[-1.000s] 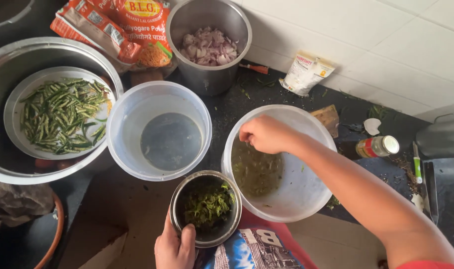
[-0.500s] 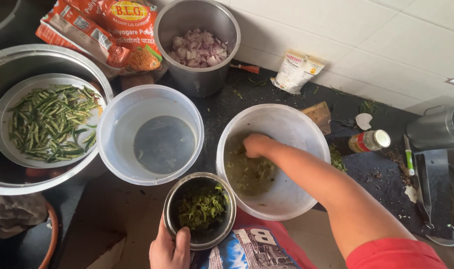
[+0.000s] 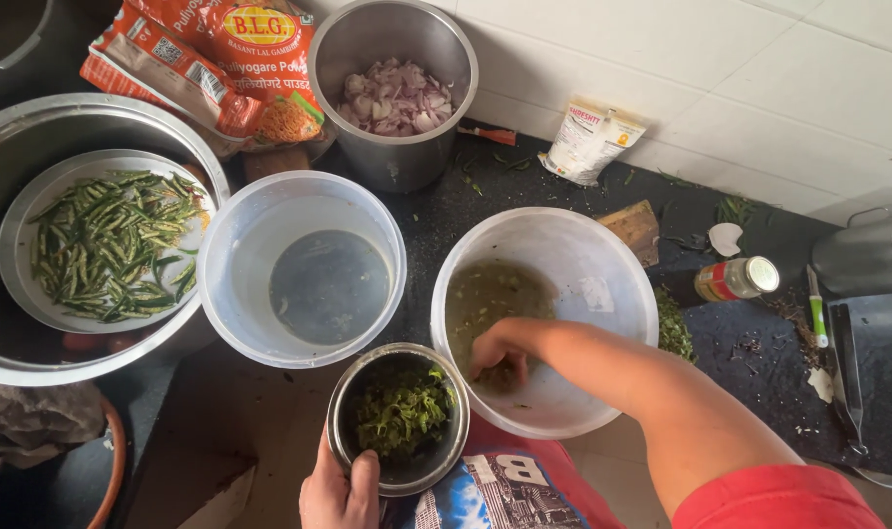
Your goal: The person squeezes water out of chopped greens by hand over a bucket, pressing handfuls into a steel container, then carries the container to a blender, mounts the jar on the base, and blends the greens. They then move a pot of soaked grains and stir and pick through it by hand.
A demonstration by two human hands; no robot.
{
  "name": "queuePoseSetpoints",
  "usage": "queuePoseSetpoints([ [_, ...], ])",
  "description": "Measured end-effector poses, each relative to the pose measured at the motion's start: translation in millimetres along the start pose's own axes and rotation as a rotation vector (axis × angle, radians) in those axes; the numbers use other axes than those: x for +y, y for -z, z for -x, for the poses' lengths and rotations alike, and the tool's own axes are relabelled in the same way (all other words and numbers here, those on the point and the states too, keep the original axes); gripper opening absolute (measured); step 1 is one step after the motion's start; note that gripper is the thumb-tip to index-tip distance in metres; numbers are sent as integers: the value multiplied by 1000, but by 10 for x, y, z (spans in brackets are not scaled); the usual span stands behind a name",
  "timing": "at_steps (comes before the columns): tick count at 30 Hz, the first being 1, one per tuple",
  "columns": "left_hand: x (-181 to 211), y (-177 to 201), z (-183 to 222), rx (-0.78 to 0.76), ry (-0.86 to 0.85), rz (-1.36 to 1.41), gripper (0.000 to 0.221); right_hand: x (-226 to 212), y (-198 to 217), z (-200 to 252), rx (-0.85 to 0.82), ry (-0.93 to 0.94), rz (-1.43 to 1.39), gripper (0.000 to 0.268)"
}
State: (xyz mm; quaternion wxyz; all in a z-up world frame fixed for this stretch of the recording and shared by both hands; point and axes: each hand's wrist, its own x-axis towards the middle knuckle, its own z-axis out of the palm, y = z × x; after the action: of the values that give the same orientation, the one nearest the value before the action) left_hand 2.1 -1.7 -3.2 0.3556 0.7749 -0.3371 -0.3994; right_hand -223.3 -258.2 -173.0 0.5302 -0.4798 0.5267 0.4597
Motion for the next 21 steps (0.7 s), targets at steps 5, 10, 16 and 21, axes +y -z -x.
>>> queuePoseSetpoints([
  [5, -6, -7, -2, 7, 2, 6, 71, -59, 2, -142, -97, 155, -33, 35],
  [10, 82, 31, 9, -3, 5, -2, 74, -273, 49, 1089, -134, 329, -149, 27],
  [16, 70, 0, 25, 15, 13, 0, 72, -401, 89, 2690, 455, 568, 459, 23],
  [21, 128, 0, 71, 55, -17, 25, 67, -313, -247, 3532, 889, 1140, 431, 20],
])
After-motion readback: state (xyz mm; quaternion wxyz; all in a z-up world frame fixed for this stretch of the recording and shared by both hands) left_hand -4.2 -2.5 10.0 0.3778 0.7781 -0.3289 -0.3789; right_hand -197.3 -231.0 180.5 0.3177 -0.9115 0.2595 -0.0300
